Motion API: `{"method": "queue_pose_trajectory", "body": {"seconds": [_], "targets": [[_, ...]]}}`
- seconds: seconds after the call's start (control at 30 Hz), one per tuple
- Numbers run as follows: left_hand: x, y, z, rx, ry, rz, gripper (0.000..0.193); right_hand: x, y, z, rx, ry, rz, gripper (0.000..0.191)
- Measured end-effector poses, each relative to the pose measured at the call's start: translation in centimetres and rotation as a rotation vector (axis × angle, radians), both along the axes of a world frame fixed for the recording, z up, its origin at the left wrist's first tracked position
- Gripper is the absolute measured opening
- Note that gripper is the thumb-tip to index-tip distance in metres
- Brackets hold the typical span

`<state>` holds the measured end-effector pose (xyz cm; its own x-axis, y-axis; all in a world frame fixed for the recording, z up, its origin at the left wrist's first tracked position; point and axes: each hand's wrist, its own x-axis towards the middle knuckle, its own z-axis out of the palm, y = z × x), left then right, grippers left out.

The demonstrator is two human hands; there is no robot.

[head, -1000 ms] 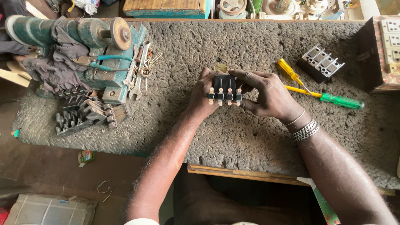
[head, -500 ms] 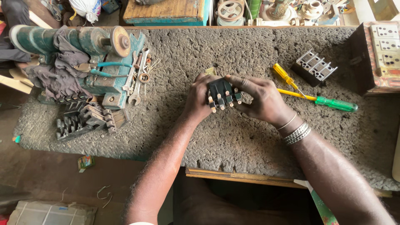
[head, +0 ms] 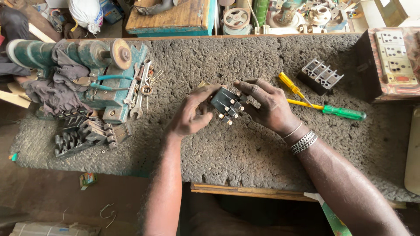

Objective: The person uses a yellow-handled screwdriver to assemble and tighten a black electrical terminal block, fitting small metal contact parts into it by hand. They then open a white plastic panel box, place the assembled block and small product boxes inside, and arrange the items in the box.

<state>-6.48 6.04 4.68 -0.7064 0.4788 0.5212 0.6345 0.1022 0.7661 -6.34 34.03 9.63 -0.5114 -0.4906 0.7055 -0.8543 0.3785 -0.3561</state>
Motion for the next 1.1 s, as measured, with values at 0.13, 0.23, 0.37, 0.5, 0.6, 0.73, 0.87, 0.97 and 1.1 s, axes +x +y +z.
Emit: {"method": "queue_pose_trajectory", "body": {"seconds": [0.13,0.23,0.37,0.5,0.6,0.73,0.87,0.97,1.1], "targets": [[0.3,0.4,0.9,-0.034,-0.026,0.029,0.059,0.0,-0.3,-0.3,-0.009,-0.074,-0.02,0.051],[0.8,1.3,1.6,-0.08,-0.265,0.096,0.057,-0.3,-0.3,-0.4,-0.005,-0.087,-0.034,0.05],[1.5,2.3,1.8,-0.012,-0.262,0.108,0.044,-0.9,0.1,-0.3,0.049,0.139,-0.02,0.046],[1.2,3.3,0.8,-0.034,0.022,0.254,0.035,-1.5,0.2,-0.5,0.014,0.015,-0.05,0.044],[0.8,3.7,0.1,0.008,-0.012,0.268,0.038,-1.6,0.2,-0.5,0.02,-0.072,-0.039,0.041],[0.6,3.8,-0.5,-0.022,0.016,0.405,0.039,-1.2,0.2,0.0,0.011,-0.308,0.119,0.059],[0.5,3.4,-1.1,-0.097,0.032,0.578,0.04,-0.3,-0.7,0.1,-0.093,-0.44,0.199,0.061],[0.1,2.9,-1.7,-0.136,-0.212,0.591,0.034,-0.1,-1.5,-0.5,-0.113,-0.407,0.116,0.053],[-0.5,2.6,-1.7,-0.219,0.168,0.629,0.029,-0.7,-1.9,-1.5,-0.156,-0.54,0.102,0.049]]}}
